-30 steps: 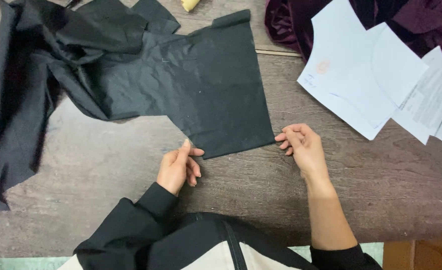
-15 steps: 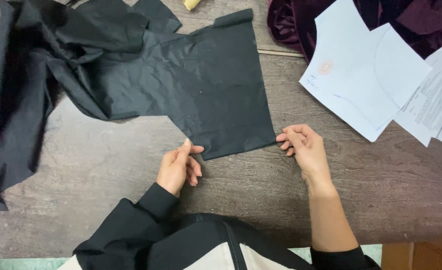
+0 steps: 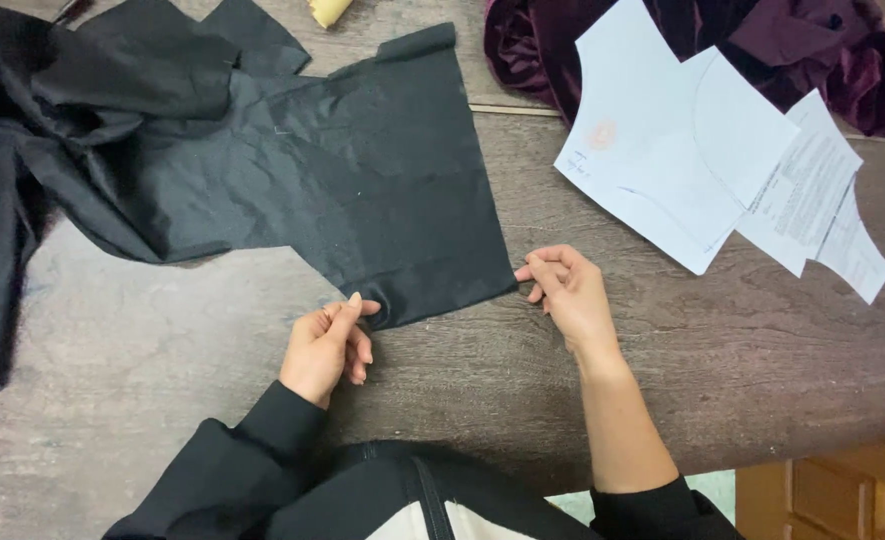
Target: The person folds a piece of black fabric on a table, smooths it out, and places a paper pattern on top. They then pick up a small container, open it, and handle a small white object inside before placing the pattern back on the fabric.
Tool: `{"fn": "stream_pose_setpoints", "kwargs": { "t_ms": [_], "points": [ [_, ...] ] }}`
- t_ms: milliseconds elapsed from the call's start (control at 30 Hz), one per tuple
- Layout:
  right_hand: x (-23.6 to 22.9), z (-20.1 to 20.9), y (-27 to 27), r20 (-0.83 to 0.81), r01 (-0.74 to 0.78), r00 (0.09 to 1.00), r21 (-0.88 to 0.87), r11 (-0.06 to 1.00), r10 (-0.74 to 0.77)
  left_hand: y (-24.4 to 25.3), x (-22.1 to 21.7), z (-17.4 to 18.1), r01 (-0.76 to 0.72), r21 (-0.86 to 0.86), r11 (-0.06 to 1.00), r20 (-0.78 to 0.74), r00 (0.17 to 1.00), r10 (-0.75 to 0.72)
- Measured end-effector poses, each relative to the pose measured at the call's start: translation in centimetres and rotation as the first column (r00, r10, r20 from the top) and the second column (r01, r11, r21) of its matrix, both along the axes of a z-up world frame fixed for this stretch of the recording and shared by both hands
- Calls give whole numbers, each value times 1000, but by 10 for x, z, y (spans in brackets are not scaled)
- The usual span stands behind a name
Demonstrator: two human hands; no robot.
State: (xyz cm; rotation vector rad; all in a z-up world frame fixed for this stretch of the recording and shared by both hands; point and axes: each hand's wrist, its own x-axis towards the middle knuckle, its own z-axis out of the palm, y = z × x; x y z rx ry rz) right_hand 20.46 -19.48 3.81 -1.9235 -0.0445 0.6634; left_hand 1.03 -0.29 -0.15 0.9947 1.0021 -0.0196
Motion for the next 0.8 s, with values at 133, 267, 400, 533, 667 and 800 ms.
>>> {"fn": "stream_pose_setpoints", "kwargs": {
  "t_ms": [133,267,400,533,667,800],
  "points": [
    [3,-4,3,18,-11,1000,-13,1000,11,0,6,2,-23,20,1000,5,1000,22],
    [5,-13,2,34,-38,999,0,999,38,0,9,1,-26,37,999,-4,1000,26],
    [3,-11,7,20,-44,999,-17,999,44,1,12,3,4,76,997,-45,999,0],
    [5,-16,4,14,-33,999,-8,999,33,1,15,5,43,140,989,-63,997,-35],
    [4,-7,6,2,-30,1000,-17,999,30,2,18,13,-17,151,988,-65,998,27],
    [3,-12,4,1,-25,1000,-18,1000,25,5,15,15,-152,116,982,9,988,152]
  ]
}}
